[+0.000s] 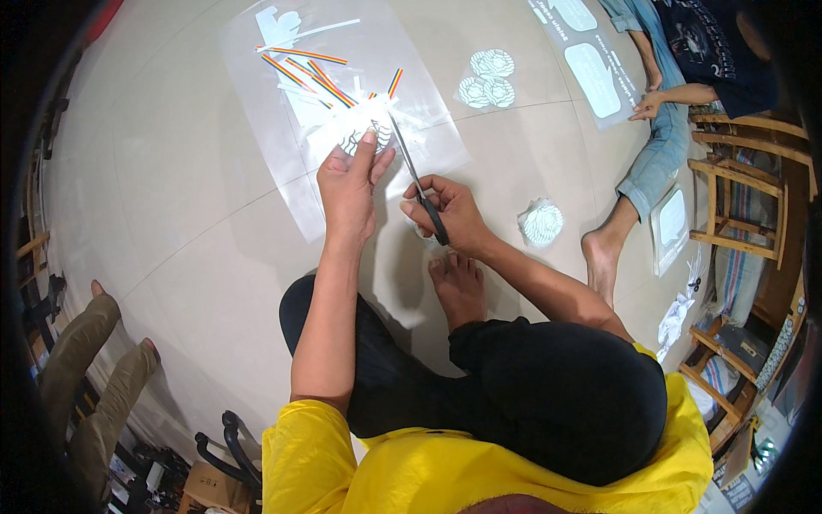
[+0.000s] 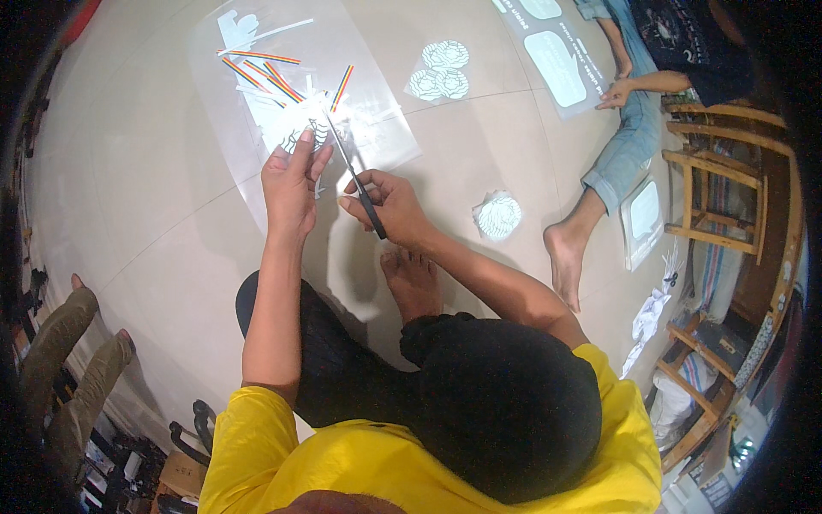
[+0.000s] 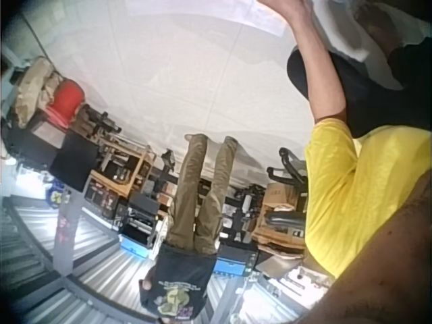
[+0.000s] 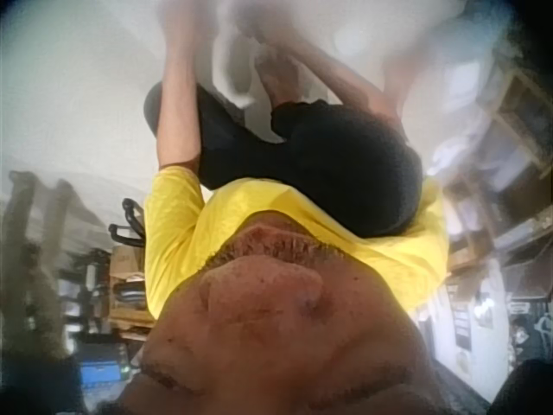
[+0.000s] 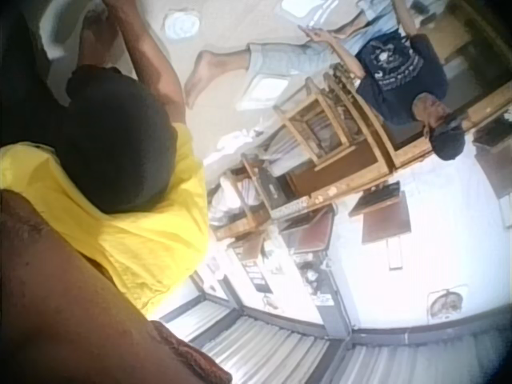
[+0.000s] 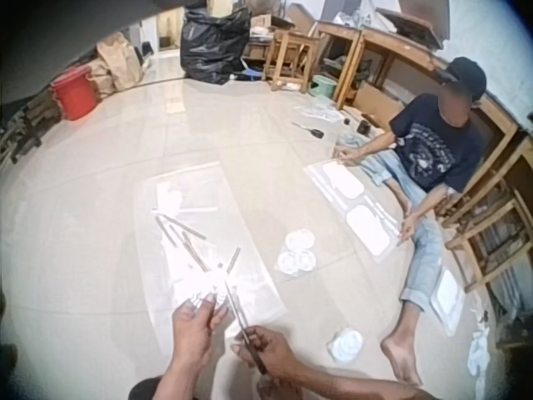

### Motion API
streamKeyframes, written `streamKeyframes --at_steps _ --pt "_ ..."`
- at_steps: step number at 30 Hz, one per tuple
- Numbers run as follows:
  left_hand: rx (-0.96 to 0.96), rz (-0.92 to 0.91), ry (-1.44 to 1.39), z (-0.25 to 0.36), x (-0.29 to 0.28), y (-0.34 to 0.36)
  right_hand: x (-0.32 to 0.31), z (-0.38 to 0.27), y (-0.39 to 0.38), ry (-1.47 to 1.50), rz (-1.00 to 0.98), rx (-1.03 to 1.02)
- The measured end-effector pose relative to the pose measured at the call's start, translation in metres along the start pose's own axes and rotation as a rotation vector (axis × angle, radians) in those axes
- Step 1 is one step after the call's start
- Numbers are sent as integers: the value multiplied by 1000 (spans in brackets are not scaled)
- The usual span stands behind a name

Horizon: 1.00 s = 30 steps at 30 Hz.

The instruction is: The person sits on the floor and uses scissors to cut a white paper sheet with a printed pattern into smaller pieces. The person holds the paper with one hand and cuts with the other, repeatedly trimming the edges.

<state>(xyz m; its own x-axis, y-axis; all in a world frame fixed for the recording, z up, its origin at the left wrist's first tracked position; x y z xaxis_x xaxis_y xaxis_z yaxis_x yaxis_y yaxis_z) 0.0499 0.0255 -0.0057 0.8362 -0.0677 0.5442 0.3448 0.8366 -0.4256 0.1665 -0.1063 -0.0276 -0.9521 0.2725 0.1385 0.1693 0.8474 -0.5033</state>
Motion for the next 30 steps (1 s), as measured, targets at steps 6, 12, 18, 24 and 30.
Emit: streamKeyframes --at_steps 6,12,18,24,30 --pt "-2 -2 22 1 2 -1 2 -6 -1 2 20 -17" --pt "-12 21 32 2 5 -6 3 -13 5 14 38 -31" --pt "-34 -20 38 -1 0 -3 2 -12 5 22 27 -5" --pt "-20 13 41 0 3 -6 4 -17 7 3 38 -34" --pt "-24 13 38 0 3 -6 1 -20 12 -38 18 -29"
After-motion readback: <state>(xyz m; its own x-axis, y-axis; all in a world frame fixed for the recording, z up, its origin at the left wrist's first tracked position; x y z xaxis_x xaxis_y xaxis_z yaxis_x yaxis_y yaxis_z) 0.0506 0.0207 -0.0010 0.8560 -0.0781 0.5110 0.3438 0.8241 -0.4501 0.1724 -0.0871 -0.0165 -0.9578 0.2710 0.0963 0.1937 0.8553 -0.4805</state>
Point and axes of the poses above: each hand's wrist, its own y-axis towards the middle knuckle, its own x-axis out of the palm, z = x × y, the point moved 4 cm from there along y, towards the middle knuckle, and after that the axes turned 3 degrees about -y, right-handed, at the moved point
